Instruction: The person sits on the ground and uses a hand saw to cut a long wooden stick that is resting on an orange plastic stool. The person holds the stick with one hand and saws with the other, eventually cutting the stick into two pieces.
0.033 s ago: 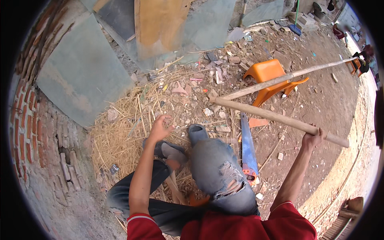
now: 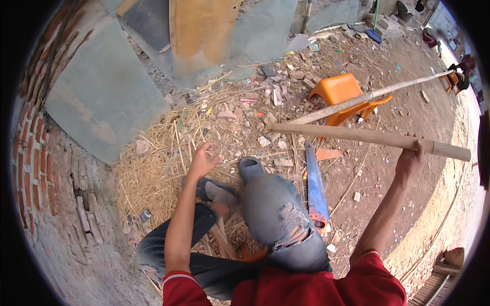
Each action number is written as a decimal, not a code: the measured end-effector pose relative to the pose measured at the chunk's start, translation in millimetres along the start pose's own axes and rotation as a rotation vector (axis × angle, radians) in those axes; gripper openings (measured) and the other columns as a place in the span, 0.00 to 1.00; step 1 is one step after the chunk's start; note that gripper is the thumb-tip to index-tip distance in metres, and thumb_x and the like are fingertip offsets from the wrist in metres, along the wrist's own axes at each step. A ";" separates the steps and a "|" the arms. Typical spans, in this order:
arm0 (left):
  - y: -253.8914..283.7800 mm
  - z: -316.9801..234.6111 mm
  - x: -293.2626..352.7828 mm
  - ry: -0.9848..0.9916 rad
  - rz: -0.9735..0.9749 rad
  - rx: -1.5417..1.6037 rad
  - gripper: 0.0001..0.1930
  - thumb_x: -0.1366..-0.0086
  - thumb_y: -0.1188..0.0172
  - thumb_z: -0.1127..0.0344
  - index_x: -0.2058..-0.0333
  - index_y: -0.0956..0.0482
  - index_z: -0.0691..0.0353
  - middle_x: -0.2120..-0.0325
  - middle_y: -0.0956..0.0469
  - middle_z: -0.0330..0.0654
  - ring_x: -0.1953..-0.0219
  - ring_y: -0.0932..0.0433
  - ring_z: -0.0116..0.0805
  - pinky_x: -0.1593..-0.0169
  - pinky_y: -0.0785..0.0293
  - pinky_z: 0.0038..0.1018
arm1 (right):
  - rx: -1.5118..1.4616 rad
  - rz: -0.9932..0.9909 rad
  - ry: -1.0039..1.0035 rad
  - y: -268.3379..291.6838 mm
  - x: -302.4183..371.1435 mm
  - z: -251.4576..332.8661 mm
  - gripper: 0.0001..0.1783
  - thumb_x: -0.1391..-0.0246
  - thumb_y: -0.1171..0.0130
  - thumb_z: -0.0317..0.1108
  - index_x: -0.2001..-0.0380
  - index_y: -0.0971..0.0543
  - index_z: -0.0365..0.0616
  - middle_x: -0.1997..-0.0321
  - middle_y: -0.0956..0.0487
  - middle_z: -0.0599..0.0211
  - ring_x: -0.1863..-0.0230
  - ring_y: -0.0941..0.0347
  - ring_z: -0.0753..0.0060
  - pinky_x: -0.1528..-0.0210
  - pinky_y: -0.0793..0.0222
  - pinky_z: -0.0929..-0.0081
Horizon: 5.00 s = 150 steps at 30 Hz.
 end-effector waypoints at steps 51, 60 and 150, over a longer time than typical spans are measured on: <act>170.7 47.0 95.1 0.281 0.110 -0.206 0.12 0.46 0.37 0.73 0.62 0.20 0.71 0.78 0.22 0.43 0.78 0.21 0.30 0.73 0.26 0.31 | 0.273 1.105 -1.114 -262.9 381.9 -290.6 0.22 0.35 0.34 0.39 0.42 0.23 0.43 0.53 0.16 0.66 0.58 0.17 0.73 0.54 0.21 0.72; 264.0 112.8 356.4 0.630 -0.255 -0.180 0.13 0.39 0.35 0.73 0.56 0.22 0.69 0.73 0.20 0.42 0.72 0.20 0.30 0.69 0.22 0.30 | 0.607 0.654 -1.236 -36.5 400.7 -307.9 0.17 0.42 0.38 0.31 0.51 0.21 0.36 0.60 0.15 0.61 0.64 0.18 0.68 0.62 0.23 0.73; -38.4 150.9 614.4 1.271 -0.678 0.353 0.22 0.47 0.31 0.70 0.53 0.21 0.69 0.70 0.16 0.50 0.67 0.16 0.40 0.58 0.20 0.37 | 0.429 0.223 -0.893 -213.5 244.4 -409.0 0.22 0.38 0.35 0.37 0.46 0.26 0.38 0.52 0.22 0.57 0.52 0.23 0.60 0.51 0.19 0.51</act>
Point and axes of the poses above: each hand's wrist, its own x-axis away from the middle knuckle, its own y-axis out of the back of the hand, z = x × y, the point moved 10 cm from there along -x, towards the middle knuckle
